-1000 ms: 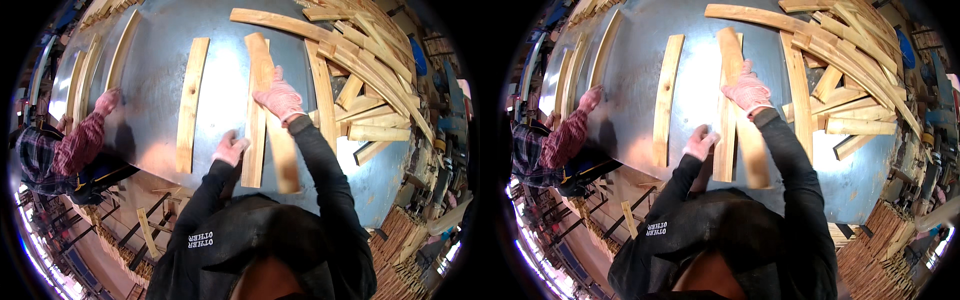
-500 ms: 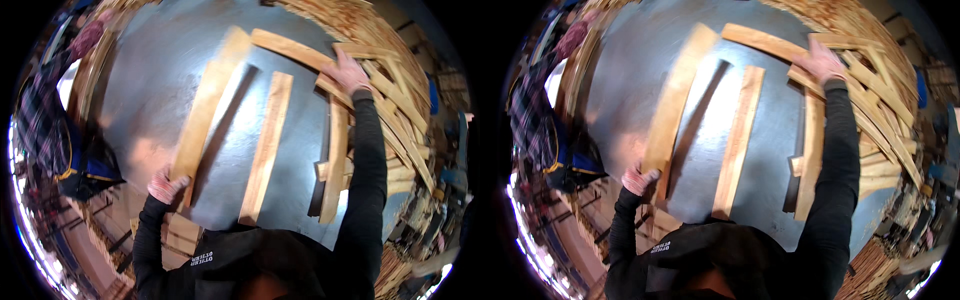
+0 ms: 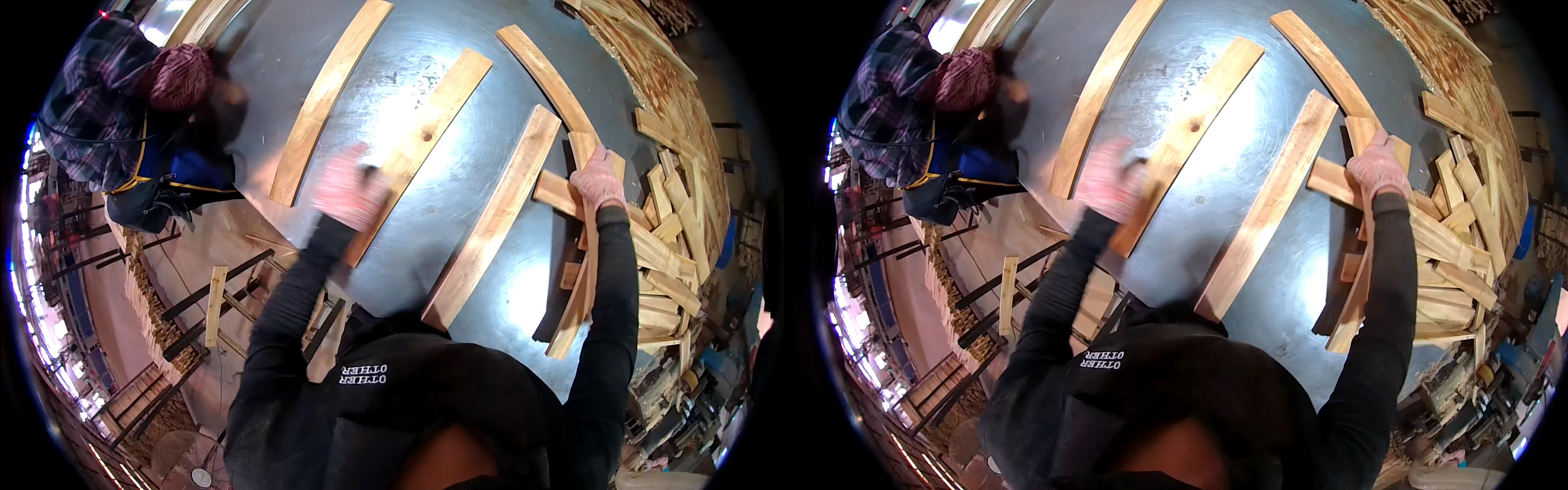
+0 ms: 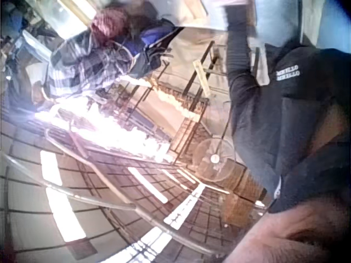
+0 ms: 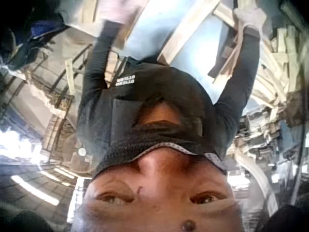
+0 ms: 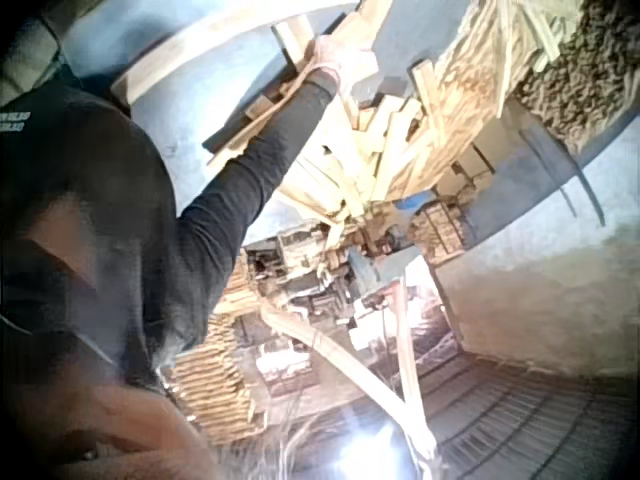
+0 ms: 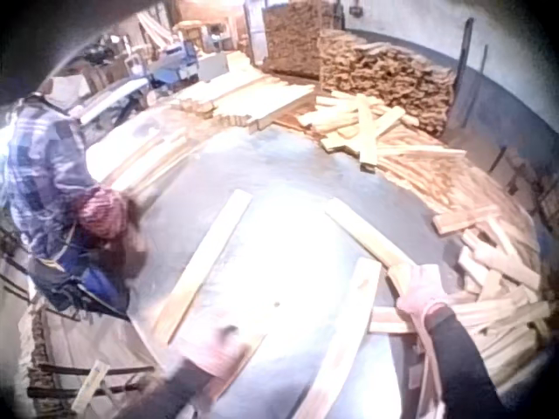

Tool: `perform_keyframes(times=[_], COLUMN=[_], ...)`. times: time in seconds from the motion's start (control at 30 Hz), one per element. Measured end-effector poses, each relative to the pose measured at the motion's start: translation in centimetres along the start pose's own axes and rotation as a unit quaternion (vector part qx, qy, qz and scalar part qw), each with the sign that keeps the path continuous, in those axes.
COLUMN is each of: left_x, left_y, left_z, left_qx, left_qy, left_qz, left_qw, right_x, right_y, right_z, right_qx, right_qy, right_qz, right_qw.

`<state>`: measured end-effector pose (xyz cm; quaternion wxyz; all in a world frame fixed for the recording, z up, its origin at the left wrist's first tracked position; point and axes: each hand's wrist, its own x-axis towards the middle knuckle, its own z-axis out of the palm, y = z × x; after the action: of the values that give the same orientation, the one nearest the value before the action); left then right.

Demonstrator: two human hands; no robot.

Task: The person sorts wooden planks on a metal table, picking them up from a pile and arranging them into neat stacks. The person handles the wood by hand, organizing the pieces into parallel rows while another person works in the background.

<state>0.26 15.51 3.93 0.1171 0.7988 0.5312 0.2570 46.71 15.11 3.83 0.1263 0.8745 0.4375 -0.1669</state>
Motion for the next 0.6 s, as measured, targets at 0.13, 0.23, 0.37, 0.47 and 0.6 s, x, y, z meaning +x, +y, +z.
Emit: perform_keyframes(times=[0.13, 0.23, 0.37, 0.47, 0.6], left_x=[-5.5, -8.8, -9.4, -6.6, -3.8], left_y=[10.5, 17.1, 22.0, 22.5, 16.9], left_z=[2.2, 5.7, 11.0, 9.5, 6.2], left_qx=[-0.349, -0.388, -0.527, -0.575, -0.572], left_qy=[-0.194, -0.247, -0.42, -0.484, -0.309], left_qz=[-0.175, -0.031, -0.088, -0.111, -0.202], left_qw=[0.9, 0.887, 0.734, 0.65, 0.733], right_x=[-6.7, -10.0, -9.9, -2.1, -3.2], right_y=[0.8, 2.8, 1.3, 6.3, 6.1], right_z=[-1.8, -7.0, -10.1, -4.8, -3.2], right_qx=[0.197, 0.561, 0.728, 0.662, 0.117], right_qy=[0.02, -0.15, -0.108, -0.024, 0.074], right_qz=[-0.057, -0.173, -0.352, -0.362, -0.173], right_qw=[0.978, 0.796, 0.579, 0.656, 0.975])
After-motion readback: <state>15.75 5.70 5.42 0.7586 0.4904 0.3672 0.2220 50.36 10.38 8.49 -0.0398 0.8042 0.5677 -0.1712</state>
